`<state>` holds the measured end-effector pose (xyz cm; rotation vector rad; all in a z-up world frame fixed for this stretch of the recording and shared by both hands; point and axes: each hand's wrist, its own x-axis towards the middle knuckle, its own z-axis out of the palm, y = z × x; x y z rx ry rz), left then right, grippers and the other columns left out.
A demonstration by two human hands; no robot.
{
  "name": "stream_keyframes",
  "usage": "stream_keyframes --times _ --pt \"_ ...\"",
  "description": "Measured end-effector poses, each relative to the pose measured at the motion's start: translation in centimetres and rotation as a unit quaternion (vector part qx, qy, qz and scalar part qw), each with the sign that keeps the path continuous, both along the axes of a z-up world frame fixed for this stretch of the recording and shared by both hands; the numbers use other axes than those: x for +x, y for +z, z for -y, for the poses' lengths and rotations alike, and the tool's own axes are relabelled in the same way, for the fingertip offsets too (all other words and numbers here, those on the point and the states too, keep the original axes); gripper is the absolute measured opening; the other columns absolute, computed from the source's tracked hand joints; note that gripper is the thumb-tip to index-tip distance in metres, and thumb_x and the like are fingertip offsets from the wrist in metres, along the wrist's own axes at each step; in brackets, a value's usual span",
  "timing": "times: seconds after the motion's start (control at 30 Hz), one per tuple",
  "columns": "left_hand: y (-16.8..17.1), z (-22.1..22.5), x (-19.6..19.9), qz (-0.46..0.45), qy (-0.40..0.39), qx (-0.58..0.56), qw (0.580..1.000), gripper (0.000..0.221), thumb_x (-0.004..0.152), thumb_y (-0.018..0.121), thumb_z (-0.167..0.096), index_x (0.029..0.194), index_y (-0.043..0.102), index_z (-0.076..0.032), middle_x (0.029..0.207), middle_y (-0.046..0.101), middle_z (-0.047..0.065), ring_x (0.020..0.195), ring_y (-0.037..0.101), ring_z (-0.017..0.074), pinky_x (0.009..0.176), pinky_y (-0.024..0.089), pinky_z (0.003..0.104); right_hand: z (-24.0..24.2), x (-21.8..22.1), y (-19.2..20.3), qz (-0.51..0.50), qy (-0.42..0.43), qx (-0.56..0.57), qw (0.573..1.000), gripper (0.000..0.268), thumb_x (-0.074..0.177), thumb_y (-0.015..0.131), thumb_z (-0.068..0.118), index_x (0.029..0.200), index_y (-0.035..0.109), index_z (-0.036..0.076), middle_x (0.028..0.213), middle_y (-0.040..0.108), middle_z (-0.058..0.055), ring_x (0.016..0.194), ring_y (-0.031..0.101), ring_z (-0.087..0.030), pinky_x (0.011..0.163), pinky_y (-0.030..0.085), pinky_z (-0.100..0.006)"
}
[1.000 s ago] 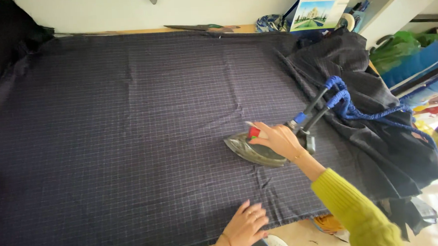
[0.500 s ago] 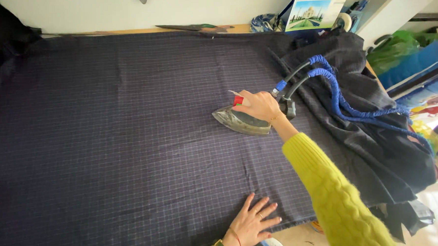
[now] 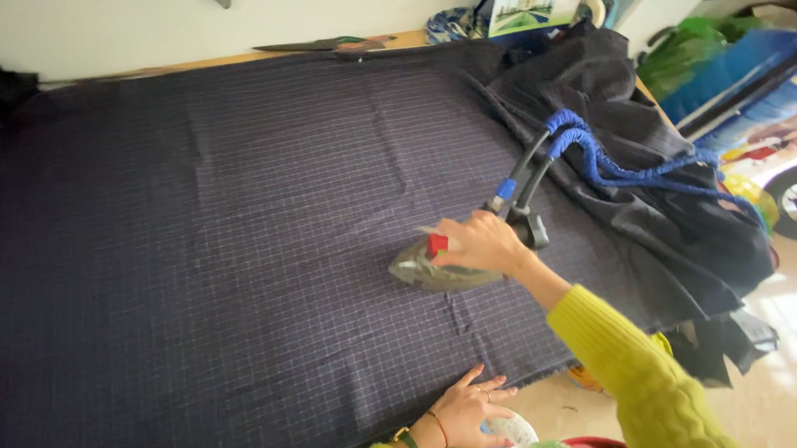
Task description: Ironing a large piece of dark patterned fabric on a workbench using a steam iron
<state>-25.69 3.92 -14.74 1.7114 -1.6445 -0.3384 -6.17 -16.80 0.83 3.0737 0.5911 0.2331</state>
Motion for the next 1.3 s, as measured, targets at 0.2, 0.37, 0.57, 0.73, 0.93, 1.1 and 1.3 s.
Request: stream_keyframes --times 0.2,0.37,0.57,0.73,0.93,1.1,1.3 --pt "0.9 -1.1 0.8 -0.161 -0.048 0.067 0.983 0.057 0.094 0.054 -0.059 0.133 0.07 -0.02 0.125 0.07 0.025 0.145 0.052 0.0282 0.128 0.015 0.054 -1.4 -5.8 0.2 0.016 -0.005 0.037 0.999 0.055 0.096 0.052 0.069 0.111 0.057 0.016 0.064 0.068 -0.002 0.056 0.064 -0.03 0.069 0.042 -0.039" --pt "3.3 -3.6 1.3 -0.329 -0.043 0.174 0.927 0.064 0.092 0.055 -0.062 0.137 0.063 -0.017 0.146 0.061 0.0 0.149 0.045 0.0186 0.13 0.01 0.044 -3.7 -7.3 -1.1 0.201 -0.158 0.175 0.951 0.072 0.11 0.012 0.053 0.113 0.074 0.017 0.077 0.068 0.0 0.066 0.059 -0.019 0.076 0.04 -0.037" --pt "5.8 -8.5 2.0 -0.338 0.114 0.105 0.928 0.042 0.09 0.067 -0.034 0.129 0.069 -0.017 0.13 0.073 0.003 0.118 0.069 0.0209 0.104 0.048 0.035 -3.0 -9.9 -0.7 0.156 -0.166 0.255 0.94 0.035 0.11 0.041 0.028 0.119 0.07 0.009 0.114 0.073 -0.007 0.108 0.066 -0.025 0.105 0.04 -0.042" --pt "5.1 -12.5 2.0 -0.263 0.14 0.051 0.953 0.04 0.102 0.059 -0.038 0.131 0.068 -0.011 0.133 0.07 0.009 0.128 0.062 0.0289 0.108 0.045 0.043 -2.8 -11.6 -1.8 0.16 -0.168 0.193 0.953 0.04 0.104 0.06 0.032 0.139 0.06 0.012 0.141 0.061 -0.011 0.138 0.052 -0.031 0.123 0.026 -0.055" --pt "3.3 -15.6 2.3 0.043 0.251 0.081 0.964 0.06 0.099 0.068 -0.039 0.151 0.049 -0.015 0.163 0.034 0.012 0.152 0.022 0.0407 0.117 0.022 0.066 -2.4 -11.4 -0.2 0.106 -0.18 0.166 0.964 0.048 0.099 0.063 0.045 0.138 0.063 0.017 0.132 0.063 -0.007 0.124 0.055 -0.028 0.116 0.03 -0.051" --pt "3.0 -16.0 1.8 0.279 0.303 0.103 0.906 0.108 0.082 0.068 -0.08 0.164 0.027 -0.023 0.173 0.016 0.014 0.157 0.017 0.0388 0.123 0.02 0.061 -2.6 -9.5 0.9 0.079 -0.186 0.104 0.974 0.043 0.096 0.06 0.058 0.119 0.07 0.023 0.093 0.066 0.001 0.093 0.062 -0.025 0.093 0.039 -0.045" --pt "3.2 -15.6 0.5 0.247 0.248 0.074 0.934 0.103 0.069 0.081 -0.065 0.156 0.041 -0.029 0.172 0.02 0.012 0.153 0.022 0.0411 0.12 0.015 0.069 -2.3 -8.9 0.5 0.034 -0.206 0.062 0.976 0.051 0.092 0.058 0.069 0.098 0.072 0.02 0.078 0.061 0.002 0.083 0.06 -0.024 0.088 0.039 -0.047"
